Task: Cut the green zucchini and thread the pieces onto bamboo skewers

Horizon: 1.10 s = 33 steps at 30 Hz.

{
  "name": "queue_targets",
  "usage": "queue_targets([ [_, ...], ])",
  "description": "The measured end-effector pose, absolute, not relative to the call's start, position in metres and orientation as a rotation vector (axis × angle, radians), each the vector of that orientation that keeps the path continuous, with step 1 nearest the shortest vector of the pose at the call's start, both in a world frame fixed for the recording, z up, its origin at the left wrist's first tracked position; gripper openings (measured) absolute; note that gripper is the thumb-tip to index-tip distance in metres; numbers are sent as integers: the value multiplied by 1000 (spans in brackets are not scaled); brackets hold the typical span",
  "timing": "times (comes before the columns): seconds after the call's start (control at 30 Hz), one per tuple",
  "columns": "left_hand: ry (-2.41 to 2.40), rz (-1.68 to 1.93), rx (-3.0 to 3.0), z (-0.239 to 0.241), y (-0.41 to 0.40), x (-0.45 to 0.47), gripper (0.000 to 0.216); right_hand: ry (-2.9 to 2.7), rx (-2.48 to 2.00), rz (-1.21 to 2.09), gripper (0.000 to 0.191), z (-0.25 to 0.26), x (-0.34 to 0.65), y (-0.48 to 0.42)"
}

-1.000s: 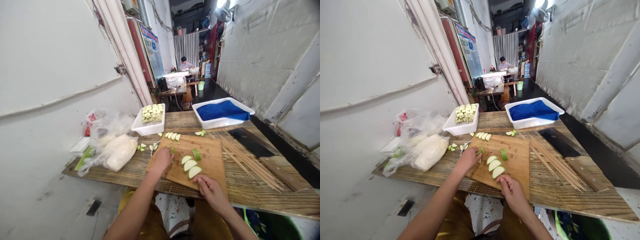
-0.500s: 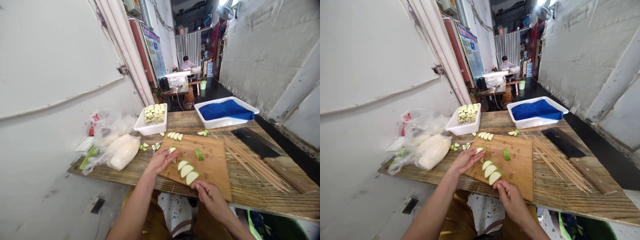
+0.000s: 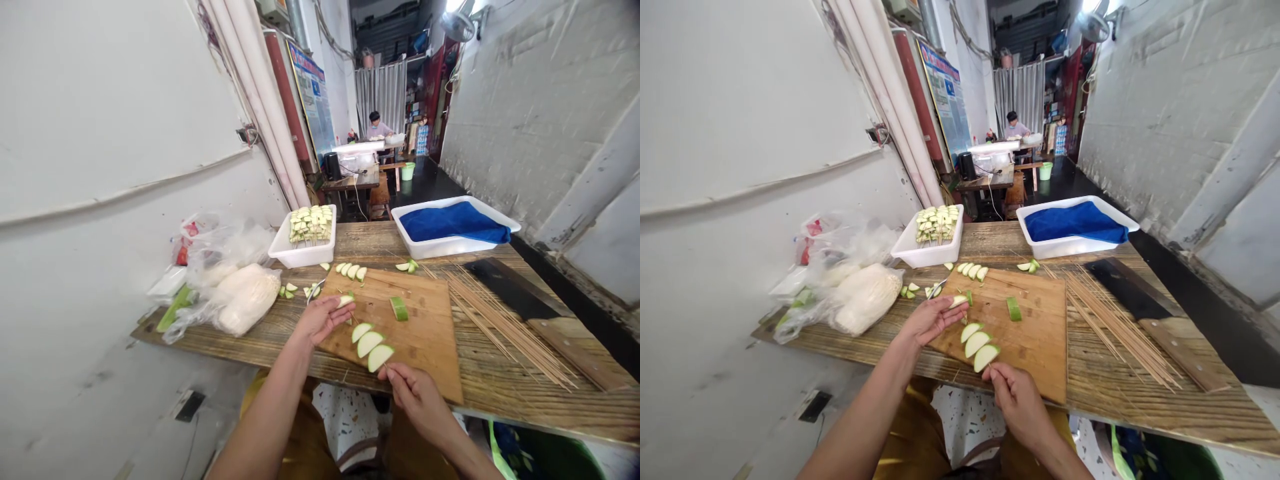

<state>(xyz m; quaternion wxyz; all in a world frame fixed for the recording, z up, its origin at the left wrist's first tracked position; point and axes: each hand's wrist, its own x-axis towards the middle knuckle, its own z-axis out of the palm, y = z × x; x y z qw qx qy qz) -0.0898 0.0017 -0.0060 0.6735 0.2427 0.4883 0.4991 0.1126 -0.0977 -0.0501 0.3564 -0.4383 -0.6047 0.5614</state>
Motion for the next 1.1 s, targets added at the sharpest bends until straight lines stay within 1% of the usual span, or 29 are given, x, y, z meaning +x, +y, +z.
queue_targets([
  [0.4,1060,1129,505,-9,2,-89,13,-1572,-1152,1452,38,-50,114,-98],
  [0.7,1053,1119,513,-9,2,-86,13,-1539,-1142,1472,35,-51,113,-97],
  [1.1,1020,1125,495,-12,1,-85,14,-1570,-1173,1445,38,-51,116,-100],
])
